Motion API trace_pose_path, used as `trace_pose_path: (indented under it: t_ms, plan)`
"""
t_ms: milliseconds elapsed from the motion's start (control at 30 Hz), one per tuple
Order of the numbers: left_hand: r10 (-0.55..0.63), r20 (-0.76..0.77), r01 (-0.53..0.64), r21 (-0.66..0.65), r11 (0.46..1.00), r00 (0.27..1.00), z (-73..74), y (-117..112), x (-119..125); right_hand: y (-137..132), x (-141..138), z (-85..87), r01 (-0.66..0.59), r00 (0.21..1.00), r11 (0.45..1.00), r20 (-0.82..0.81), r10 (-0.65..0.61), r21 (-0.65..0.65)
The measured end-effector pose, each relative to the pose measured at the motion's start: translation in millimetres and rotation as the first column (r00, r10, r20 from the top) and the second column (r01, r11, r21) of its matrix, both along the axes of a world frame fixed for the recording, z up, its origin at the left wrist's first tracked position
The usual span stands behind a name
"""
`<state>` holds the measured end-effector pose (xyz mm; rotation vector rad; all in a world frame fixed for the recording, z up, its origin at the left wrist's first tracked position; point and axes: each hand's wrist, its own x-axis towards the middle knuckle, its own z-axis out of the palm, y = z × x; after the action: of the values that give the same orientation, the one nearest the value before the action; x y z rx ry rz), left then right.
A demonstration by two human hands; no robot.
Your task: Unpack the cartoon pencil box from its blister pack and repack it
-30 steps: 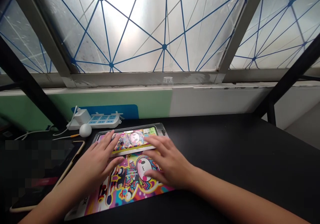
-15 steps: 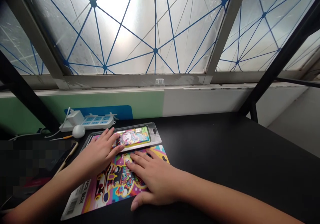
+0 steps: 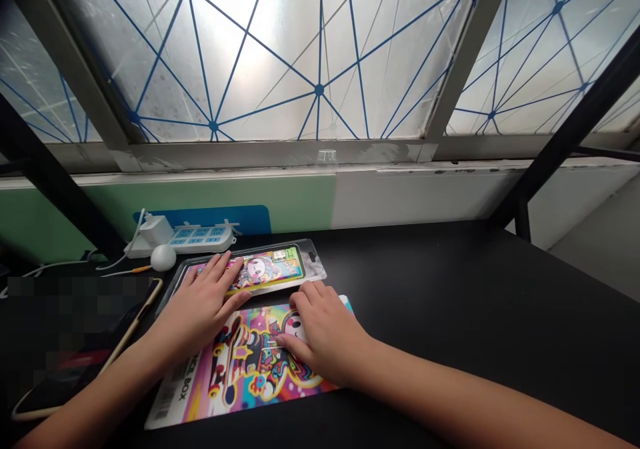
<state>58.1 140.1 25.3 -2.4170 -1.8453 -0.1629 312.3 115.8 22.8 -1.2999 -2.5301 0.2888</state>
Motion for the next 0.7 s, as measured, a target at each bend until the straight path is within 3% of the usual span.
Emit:
trace_pose_path:
  t_ms: [400,500,567,700]
  plan:
    - [-0.002,0.171,0.018,-0.09,0.996,0.985,5.3,6,-19,3,11,8.5,0.005,0.995,0.999,-0.099,-0.002,0.035]
    - [0.009,0.216,0.018,-0.122,0.992,0.976,8.8,4,-17,24,32,19.3,0.063,0.989,0.998,-0.136,-0.064,-0.015]
    - [0.004,0.239,0.029,-0.133,0.991,0.971,10.6,2,-15,45,52,25.5,0.16,0.978,0.978,-0.111,-0.175,-0.132]
    - [-0.03,0.228,0.054,-0.102,0.993,0.973,11.1,-2,-10,79,85,27.8,0.189,0.976,0.958,-0.067,-0.208,-0.216]
